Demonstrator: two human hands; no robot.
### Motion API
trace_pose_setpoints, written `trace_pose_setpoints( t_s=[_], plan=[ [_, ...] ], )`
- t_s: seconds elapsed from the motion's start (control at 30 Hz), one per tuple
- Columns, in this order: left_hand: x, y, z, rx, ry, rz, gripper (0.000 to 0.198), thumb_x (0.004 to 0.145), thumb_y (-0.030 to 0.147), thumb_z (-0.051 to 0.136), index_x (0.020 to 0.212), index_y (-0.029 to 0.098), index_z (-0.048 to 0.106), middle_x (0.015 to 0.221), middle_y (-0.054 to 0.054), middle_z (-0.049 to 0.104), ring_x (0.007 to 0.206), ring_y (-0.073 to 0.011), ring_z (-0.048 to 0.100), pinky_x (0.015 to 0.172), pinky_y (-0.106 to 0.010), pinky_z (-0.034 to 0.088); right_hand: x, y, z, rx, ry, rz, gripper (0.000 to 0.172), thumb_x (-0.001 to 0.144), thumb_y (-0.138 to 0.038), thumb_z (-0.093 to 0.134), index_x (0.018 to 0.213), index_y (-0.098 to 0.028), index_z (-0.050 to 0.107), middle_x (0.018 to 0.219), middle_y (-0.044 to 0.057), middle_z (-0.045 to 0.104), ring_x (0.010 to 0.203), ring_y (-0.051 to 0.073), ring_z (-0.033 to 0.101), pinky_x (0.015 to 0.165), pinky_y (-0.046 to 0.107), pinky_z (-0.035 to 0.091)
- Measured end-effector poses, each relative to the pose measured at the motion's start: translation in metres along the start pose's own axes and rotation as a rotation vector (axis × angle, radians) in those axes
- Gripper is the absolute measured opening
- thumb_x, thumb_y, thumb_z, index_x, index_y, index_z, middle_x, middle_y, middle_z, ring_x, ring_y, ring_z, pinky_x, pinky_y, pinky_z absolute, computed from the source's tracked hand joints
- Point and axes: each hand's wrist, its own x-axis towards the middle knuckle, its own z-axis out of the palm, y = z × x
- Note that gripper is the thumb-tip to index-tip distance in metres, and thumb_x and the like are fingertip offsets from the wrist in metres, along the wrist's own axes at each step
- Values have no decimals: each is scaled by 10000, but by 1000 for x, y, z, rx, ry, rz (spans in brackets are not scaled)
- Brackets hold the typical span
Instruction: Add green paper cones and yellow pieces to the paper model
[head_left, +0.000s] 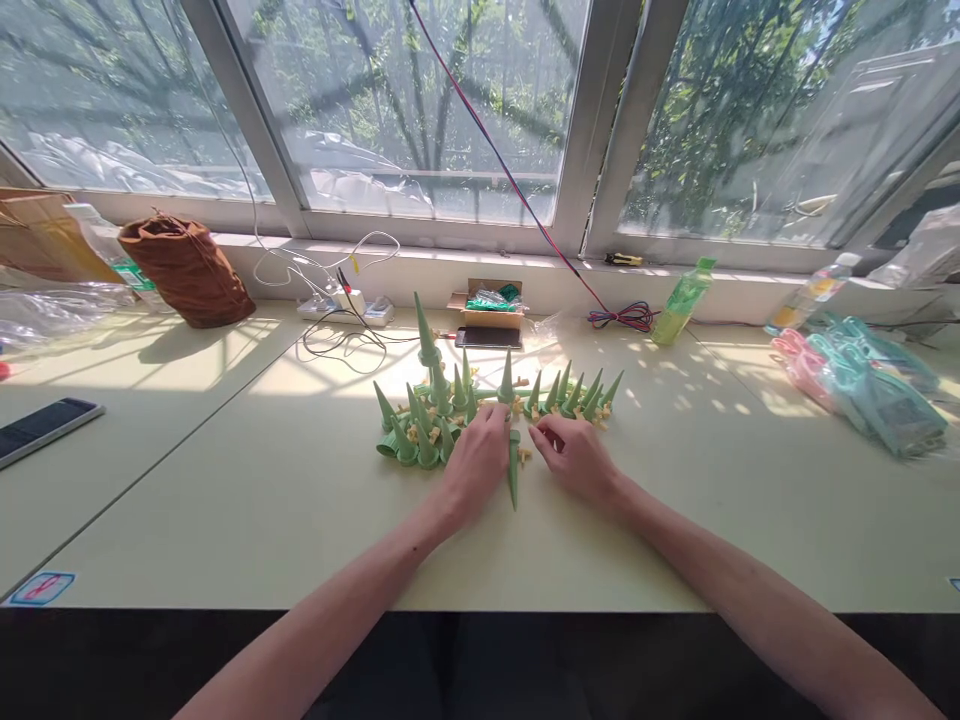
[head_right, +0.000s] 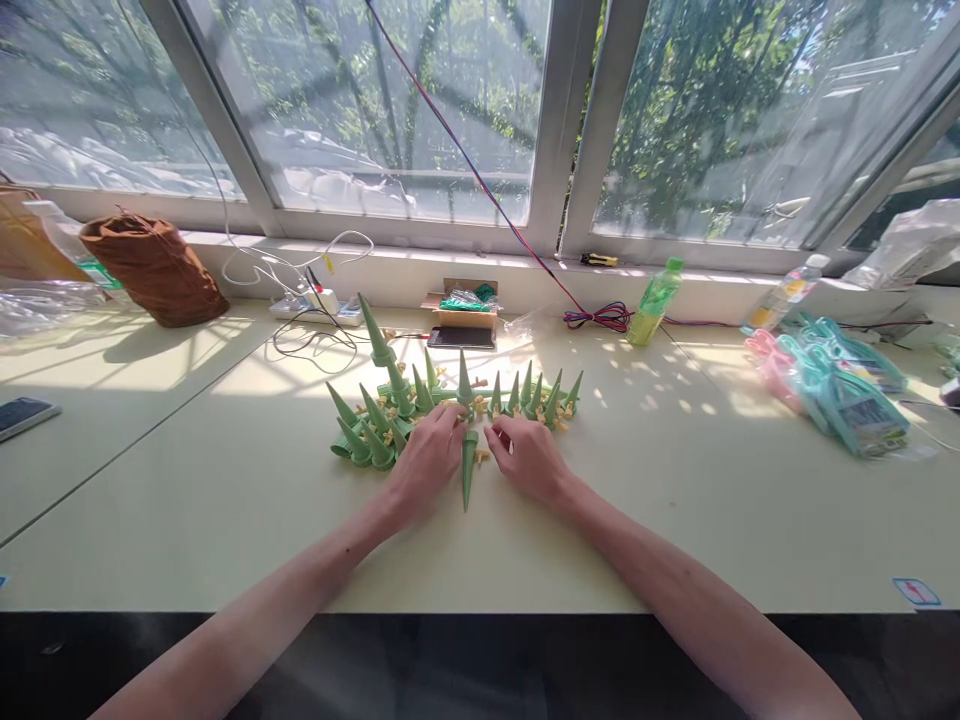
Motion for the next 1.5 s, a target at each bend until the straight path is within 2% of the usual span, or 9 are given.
trace_pose_setpoints(
  t_s=[0.07,0.17,0.3,0.57,0.8,0.97,1.17,1.37,1.5],
  plan=[
    [0,1,-2,30,10,5,273,872,2,349,997,156,536,990,-100,585,800,-182,599,667,-272,419,0,0,0,5,-9,4,299,937,-297,474,661,-185,497,564,-34,473,510,97,398,538,222,304],
    [-2,-1,-2,66,-55,-22,327,811,-59,331,976,165,504,930,-77,575,731,-174,574,617,-266,389,1,0,1,9,-21,7,298,940,-296,475,665,-185,497,568,-34,474,514,96,396,544,220,308],
    [-3,-4,0,103,-126,-34,311,801,-66,328,937,171,477,845,-60,561,676,-179,548,597,-274,364,0,0,2,13,-49,-10,300,947,-295,475,672,-181,514,571,-33,474,517,97,393,551,222,309],
    [-3,-7,4,111,-116,-26,338,800,-66,338,1002,177,458,908,-79,565,725,-197,585,639,-279,383,-1,1,4,-7,-110,-64,260,943,-273,491,712,-177,560,590,-20,516,531,106,437,565,223,323],
    [-3,-6,3,176,-160,-42,291,784,-69,342,882,176,465,932,-102,543,711,-211,597,626,-288,391,-1,2,4,-5,-177,-110,227,955,-263,478,778,-176,592,653,4,594,582,119,497,604,231,349],
    [-4,-5,3,191,-184,-43,302,764,-78,339,872,167,478,918,-99,530,678,-204,583,605,-288,387,-2,4,4,-2,-195,-98,192,947,-254,492,799,-177,587,673,3,609,582,118,501,604,233,352],
    [-2,-2,3,142,-86,-35,271,774,-76,360,845,146,500,954,-96,502,655,-153,553,618,-280,413,-2,4,4,14,-196,-123,166,941,-229,495,835,-175,611,694,7,627,577,115,505,595,229,362],
    [0,3,3,-81,101,78,190,937,105,367,926,162,547,978,-71,517,733,-134,558,677,-259,451,-2,4,5,30,-197,-145,145,925,-202,507,967,-177,644,725,14,648,593,122,521,609,235,384],
    [2,6,1,-270,101,34,161,958,212,411,899,168,554,927,-48,559,677,-114,535,621,-229,429,-1,1,4,100,-99,-108,183,937,-229,495,1014,-178,653,705,4,635,531,104,480,584,233,394]
  ],
)
